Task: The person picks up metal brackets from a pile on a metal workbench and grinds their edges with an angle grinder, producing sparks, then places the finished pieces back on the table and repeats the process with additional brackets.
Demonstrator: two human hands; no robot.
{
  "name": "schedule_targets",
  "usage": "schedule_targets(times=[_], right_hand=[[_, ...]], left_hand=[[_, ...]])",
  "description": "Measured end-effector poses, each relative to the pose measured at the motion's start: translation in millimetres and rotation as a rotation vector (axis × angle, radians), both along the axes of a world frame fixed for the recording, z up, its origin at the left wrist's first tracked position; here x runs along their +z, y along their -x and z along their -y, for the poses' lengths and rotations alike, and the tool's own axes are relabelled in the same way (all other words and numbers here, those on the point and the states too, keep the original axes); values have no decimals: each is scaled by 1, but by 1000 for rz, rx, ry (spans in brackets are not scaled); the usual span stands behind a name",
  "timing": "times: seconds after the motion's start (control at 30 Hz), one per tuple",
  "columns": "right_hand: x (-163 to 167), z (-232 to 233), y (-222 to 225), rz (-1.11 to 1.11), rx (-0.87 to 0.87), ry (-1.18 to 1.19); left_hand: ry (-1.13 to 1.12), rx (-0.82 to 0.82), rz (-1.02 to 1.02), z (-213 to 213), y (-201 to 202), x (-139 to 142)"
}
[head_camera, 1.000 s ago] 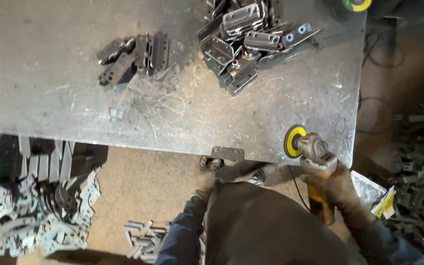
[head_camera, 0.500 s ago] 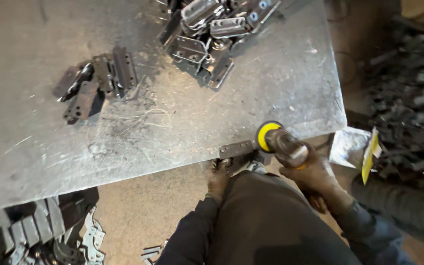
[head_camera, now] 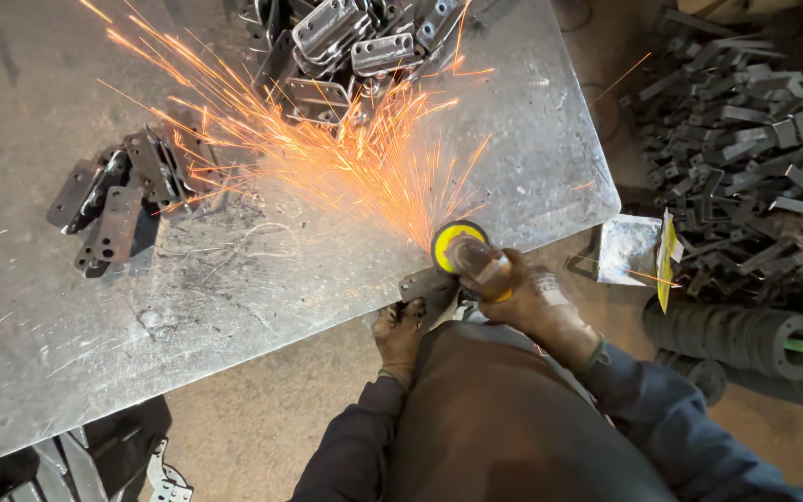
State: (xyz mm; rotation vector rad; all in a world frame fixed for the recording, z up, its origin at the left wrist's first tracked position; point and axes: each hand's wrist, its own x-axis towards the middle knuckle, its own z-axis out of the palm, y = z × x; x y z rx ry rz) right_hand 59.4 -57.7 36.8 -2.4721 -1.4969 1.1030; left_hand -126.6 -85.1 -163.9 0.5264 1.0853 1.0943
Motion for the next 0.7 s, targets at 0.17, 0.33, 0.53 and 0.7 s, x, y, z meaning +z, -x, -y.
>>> schedule_targets(times=[0.17,0.33,0.53,0.7], right_hand=[[-9,2,11,-42,66,-104],[-9,9,10,-43,-19,-126],[7,10,-7,35,-73,-111],[2,5,10,-81,-57,-54]], left_hand=[[97,-10,159,0,0,-3],[-121,-55,-85,0,2,0],[-105,-52,-137,2,2,0],[-976,-106,-1215,-2,12,5]])
